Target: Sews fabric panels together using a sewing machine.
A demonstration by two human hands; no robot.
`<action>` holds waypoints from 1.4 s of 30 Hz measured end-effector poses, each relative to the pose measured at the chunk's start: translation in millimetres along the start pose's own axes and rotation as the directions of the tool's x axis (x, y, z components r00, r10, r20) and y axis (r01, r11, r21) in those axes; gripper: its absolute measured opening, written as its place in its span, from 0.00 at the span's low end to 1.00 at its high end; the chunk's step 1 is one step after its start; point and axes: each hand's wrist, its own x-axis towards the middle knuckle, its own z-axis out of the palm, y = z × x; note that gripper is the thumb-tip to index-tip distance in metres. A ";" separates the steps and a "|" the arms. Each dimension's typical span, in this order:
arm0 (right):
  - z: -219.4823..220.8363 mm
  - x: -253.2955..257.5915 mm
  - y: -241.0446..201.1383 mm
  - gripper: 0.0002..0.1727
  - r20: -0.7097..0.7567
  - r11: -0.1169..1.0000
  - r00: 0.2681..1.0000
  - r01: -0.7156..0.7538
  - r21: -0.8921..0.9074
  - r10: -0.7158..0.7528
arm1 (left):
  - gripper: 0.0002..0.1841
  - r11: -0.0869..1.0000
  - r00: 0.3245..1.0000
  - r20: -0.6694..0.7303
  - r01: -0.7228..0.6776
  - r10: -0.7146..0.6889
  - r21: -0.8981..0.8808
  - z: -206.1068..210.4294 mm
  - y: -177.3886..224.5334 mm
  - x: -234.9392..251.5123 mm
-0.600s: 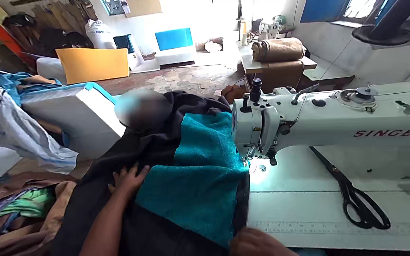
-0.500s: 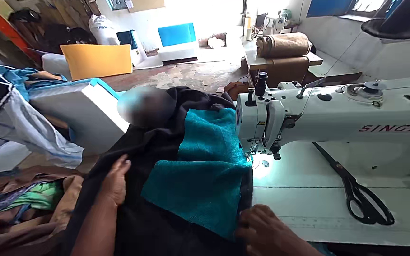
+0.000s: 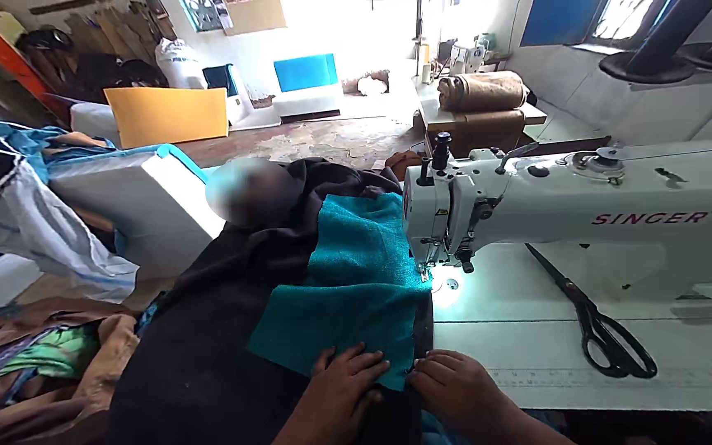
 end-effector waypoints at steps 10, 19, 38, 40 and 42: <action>6.3 -6.6 -21.6 0.12 0.107 0.984 0.980 -0.159 -0.077 0.167 | 0.22 0.953 0.789 -0.535 0.233 -0.301 -0.193 -30.4 34.5 31.5; -8.9 23.9 31.0 0.14 0.406 0.991 0.912 -0.104 0.083 0.062 | 0.25 0.981 0.886 -0.423 0.191 -0.189 -0.038 -62.7 61.8 43.7; 9.8 12.3 -16.7 0.07 0.005 0.999 0.999 -0.040 0.035 0.040 | 0.11 0.985 0.866 -0.490 0.155 -0.098 0.078 -55.8 61.7 72.3; 5.0 3.1 -22.9 0.09 0.025 0.999 0.999 -0.021 0.047 0.020 | 0.12 0.987 0.871 -0.486 0.133 -0.074 0.088 -54.5 61.0 73.1; -4.2 -4.7 -22.0 0.07 0.058 0.996 0.998 -0.025 0.085 0.020 | 0.15 0.992 0.903 -0.424 0.103 -0.062 0.073 -54.6 62.9 70.9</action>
